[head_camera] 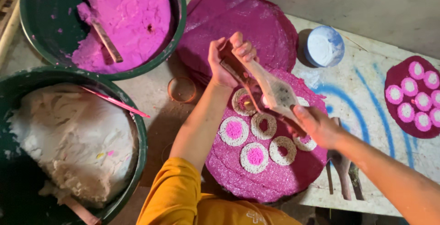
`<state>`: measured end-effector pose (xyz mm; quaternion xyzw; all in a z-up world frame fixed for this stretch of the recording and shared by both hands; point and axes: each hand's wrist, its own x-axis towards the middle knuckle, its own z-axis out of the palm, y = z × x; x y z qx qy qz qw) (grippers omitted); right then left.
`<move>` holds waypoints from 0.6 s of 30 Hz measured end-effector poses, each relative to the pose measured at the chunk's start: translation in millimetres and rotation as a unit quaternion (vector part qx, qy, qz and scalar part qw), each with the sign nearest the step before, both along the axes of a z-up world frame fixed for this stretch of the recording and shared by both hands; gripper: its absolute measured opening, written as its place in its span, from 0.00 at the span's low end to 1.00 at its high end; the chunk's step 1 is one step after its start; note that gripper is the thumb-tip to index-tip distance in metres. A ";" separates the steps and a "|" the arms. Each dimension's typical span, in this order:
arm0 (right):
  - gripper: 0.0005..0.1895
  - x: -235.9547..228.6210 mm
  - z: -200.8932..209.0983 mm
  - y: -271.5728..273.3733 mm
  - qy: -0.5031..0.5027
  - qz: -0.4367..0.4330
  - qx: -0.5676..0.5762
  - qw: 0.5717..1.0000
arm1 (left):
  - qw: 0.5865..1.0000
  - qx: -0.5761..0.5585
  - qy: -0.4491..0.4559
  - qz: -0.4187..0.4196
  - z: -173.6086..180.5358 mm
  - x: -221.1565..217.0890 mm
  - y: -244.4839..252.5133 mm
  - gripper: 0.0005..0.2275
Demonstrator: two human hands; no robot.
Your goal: The person uses a wooden extruder tool to form small white dough rings onto pink dough discs. They scoop white dough from a bowl into the extruder, press the handle to extrude the rings, and arrange them in patterns on pre-made pink discs.
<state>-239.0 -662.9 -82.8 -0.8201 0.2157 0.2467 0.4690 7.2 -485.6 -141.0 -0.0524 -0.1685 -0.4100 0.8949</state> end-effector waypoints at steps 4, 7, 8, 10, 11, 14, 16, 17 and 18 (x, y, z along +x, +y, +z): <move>0.45 2.6 -20.7 -1.8 -0.029 -0.004 -0.072 0.997 | 0.997 -0.025 -0.068 0.015 23.9 8.9 6.4 0.17; 0.46 -15.1 -16.6 -7.9 -0.079 0.035 0.008 0.996 | 0.988 0.004 -0.156 0.010 55.0 -1.3 23.6 0.14; 0.46 -26.5 -9.7 -10.2 -0.096 0.049 0.057 0.993 | 0.989 0.020 -0.147 0.009 63.5 -10.4 26.6 0.13; 0.46 -48.5 4.6 -12.8 -0.055 0.016 0.070 0.996 | 0.990 0.049 -0.132 0.008 72.3 -31.9 25.2 0.11; 0.46 -60.4 13.0 -14.4 -0.035 -0.001 0.075 0.997 | 0.993 0.047 -0.105 0.002 71.5 -43.4 21.2 0.11; 0.47 -85.0 31.7 -15.8 0.020 -0.046 0.087 0.995 | 0.999 0.023 -0.026 -0.018 51.0 -71.6 -1.8 0.12; 0.41 -86.7 27.3 -9.6 0.032 -0.104 0.063 0.992 | 0.999 -0.014 0.029 -0.034 27.6 -82.2 -15.9 0.13; 0.39 -87.5 24.2 -6.6 0.039 -0.133 0.051 0.989 | 0.999 -0.016 0.028 -0.031 16.4 -83.2 -19.6 0.13; 0.38 -87.8 20.3 -3.6 0.047 -0.132 0.021 0.990 | 0.999 -0.018 0.028 -0.030 7.5 -83.1 -23.3 0.12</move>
